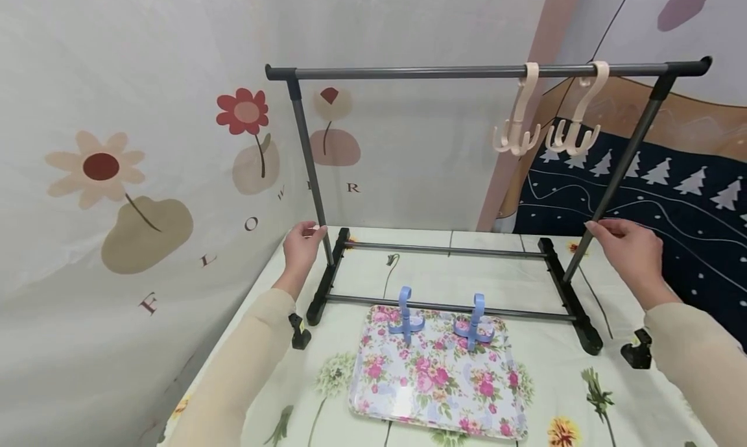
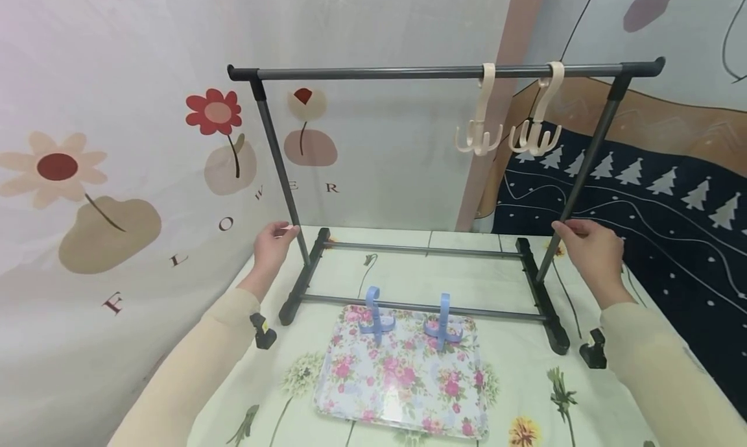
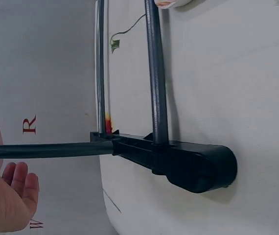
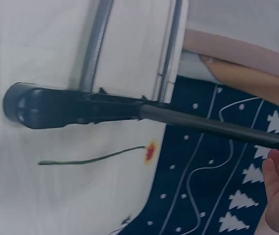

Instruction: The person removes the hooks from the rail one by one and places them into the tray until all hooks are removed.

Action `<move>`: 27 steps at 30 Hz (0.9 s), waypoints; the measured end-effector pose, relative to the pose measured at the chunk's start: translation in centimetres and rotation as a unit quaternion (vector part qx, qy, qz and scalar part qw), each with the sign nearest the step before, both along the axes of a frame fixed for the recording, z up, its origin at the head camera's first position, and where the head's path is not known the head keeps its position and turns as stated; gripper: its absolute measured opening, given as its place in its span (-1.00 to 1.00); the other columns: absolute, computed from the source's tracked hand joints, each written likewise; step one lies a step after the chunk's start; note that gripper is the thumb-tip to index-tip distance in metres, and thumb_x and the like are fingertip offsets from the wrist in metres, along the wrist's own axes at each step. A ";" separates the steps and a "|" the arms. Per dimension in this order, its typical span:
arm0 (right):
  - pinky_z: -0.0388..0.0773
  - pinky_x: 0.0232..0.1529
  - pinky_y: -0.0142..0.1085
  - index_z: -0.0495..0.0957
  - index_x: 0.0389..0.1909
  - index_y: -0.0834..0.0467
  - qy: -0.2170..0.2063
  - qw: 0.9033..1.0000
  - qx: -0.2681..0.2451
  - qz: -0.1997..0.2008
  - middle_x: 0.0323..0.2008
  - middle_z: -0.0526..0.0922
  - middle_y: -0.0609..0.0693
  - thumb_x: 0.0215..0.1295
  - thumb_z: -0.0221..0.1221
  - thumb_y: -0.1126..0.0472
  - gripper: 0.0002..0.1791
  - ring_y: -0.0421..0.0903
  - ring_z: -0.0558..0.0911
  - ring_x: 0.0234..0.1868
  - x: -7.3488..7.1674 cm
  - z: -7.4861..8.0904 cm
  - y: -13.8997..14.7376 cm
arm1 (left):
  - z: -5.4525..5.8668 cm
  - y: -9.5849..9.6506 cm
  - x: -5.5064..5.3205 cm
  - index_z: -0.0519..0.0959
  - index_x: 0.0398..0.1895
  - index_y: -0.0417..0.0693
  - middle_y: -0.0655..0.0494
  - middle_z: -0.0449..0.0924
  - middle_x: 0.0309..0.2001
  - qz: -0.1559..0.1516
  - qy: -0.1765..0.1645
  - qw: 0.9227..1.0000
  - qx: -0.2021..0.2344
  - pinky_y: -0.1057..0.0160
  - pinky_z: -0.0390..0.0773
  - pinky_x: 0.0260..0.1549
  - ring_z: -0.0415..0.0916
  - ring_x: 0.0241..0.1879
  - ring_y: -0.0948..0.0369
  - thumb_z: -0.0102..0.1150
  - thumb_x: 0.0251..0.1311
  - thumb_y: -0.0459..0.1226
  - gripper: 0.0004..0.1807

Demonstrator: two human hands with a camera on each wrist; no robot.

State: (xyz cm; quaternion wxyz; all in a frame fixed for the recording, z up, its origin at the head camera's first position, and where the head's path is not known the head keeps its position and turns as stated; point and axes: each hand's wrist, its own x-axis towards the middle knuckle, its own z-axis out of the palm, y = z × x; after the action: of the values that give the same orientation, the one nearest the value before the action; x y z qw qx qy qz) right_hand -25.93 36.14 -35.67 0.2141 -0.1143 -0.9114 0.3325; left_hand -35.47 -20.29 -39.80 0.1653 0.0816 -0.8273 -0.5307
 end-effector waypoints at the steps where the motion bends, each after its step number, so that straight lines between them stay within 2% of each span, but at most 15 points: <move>1: 0.38 -0.24 -0.10 0.50 0.19 0.36 0.002 1.000 -0.001 -0.001 0.06 0.58 0.38 0.48 -0.05 -0.23 -0.28 0.26 0.47 0.06 0.0 0.3 -0.2 | 0.1 0.0 -0.2 0.47 0.24 -0.15 -0.14 0.53 0.10 0.004 0.001 1.000 0.003 -0.02 0.49 0.07 0.48 0.10 -0.04 0.20 0.37 -0.07 -0.50; 9: 0.37 -0.22 -0.19 0.49 0.24 0.31 0.023 1.000 -0.011 -0.002 0.08 0.59 0.32 0.46 -0.07 -0.27 -0.26 0.14 0.49 0.02 -0.4 3.1 -1.7 | 1.0 0.1 -1.4 0.43 0.28 -0.14 -0.14 0.51 0.14 0.013 0.006 1.000 0.026 -0.01 0.49 0.09 0.48 0.12 -0.03 0.20 0.37 -0.08 -0.48; 12: 0.37 -0.22 -0.30 0.51 0.25 0.27 0.042 0.999 -0.017 -0.007 0.07 0.60 0.25 0.43 -0.05 -0.29 -0.26 -0.09 0.49 -0.07 -0.6 4.3 -2.0 | 1.2 0.1 -1.8 0.44 0.27 -0.13 -0.13 0.51 0.14 0.013 0.013 0.999 0.027 0.00 0.49 0.09 0.50 0.13 -0.01 0.21 0.36 -0.09 -0.49; 17: 0.32 -0.20 -0.45 0.52 0.26 0.19 0.080 0.996 -0.036 -0.016 -0.07 0.62 -0.05 0.41 -0.01 -0.29 -0.29 -0.44 0.40 -0.23 -0.9 6.7 -2.1 | 1.3 0.3 -2.3 0.48 0.21 -0.15 -0.13 0.54 0.12 0.012 0.027 0.999 0.020 -0.01 0.49 0.09 0.51 0.13 -0.01 0.21 0.37 -0.13 -0.56; 23: 0.29 -0.09 -0.40 0.50 0.29 0.16 0.114 0.992 -0.052 -0.024 -0.17 0.56 -0.28 0.47 -0.03 -0.20 -0.38 -0.46 0.36 -0.20 -1.3 10.2 -2.8 | 1.5 0.6 -2.6 0.55 0.08 -0.19 -0.11 0.59 0.03 0.011 0.032 0.999 0.013 -0.02 0.49 0.06 0.53 0.05 -0.02 0.21 0.36 -0.15 -0.65; 27: 0.28 -0.12 -0.43 0.52 0.27 0.17 0.134 0.989 -0.060 -0.027 -0.31 0.48 -0.42 0.50 -0.05 -0.13 -0.44 -0.48 0.34 -0.25 -1.6 12.4 -3.4 | 1.6 0.8 -2.6 0.57 0.06 -0.20 -0.11 0.60 0.01 0.011 0.028 0.999 0.013 -0.01 0.48 0.06 0.52 0.03 -0.02 0.22 0.36 -0.17 -0.67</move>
State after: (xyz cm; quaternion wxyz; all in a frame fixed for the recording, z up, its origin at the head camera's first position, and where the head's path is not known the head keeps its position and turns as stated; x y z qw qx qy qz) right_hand -27.55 32.72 -23.28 0.3360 -0.1056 -0.8494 0.3931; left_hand -38.10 -19.47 -38.20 0.1933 0.0776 -0.8144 -0.5417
